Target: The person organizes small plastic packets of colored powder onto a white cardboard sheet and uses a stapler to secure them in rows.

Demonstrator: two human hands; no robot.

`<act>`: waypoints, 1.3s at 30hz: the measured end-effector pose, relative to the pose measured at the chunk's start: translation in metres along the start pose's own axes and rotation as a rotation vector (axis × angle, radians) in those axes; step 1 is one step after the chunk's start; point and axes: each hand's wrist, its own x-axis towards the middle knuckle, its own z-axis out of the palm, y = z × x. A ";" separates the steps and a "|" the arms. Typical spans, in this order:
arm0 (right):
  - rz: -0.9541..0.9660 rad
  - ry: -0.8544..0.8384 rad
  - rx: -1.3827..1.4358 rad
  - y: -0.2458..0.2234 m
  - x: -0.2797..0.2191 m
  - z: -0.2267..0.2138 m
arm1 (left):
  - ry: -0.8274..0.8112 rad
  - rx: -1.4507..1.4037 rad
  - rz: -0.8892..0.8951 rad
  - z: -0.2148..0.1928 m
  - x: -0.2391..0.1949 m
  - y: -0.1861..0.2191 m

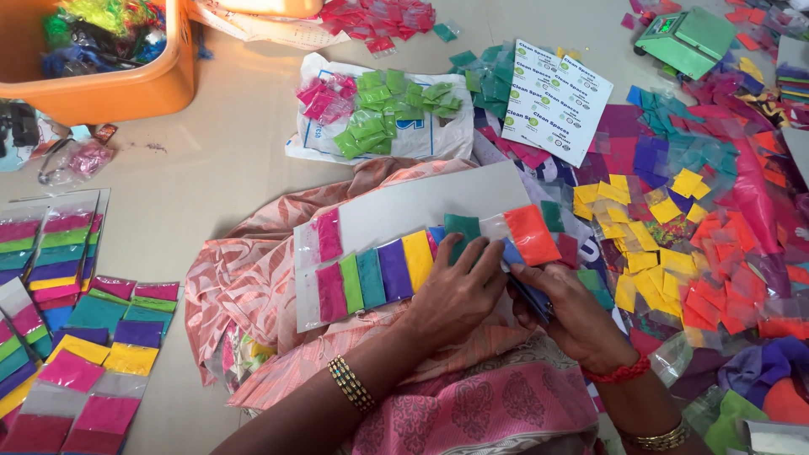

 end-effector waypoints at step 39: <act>-0.009 0.014 -0.015 0.041 -0.005 -0.092 | -0.077 -0.003 0.052 0.010 -0.004 0.000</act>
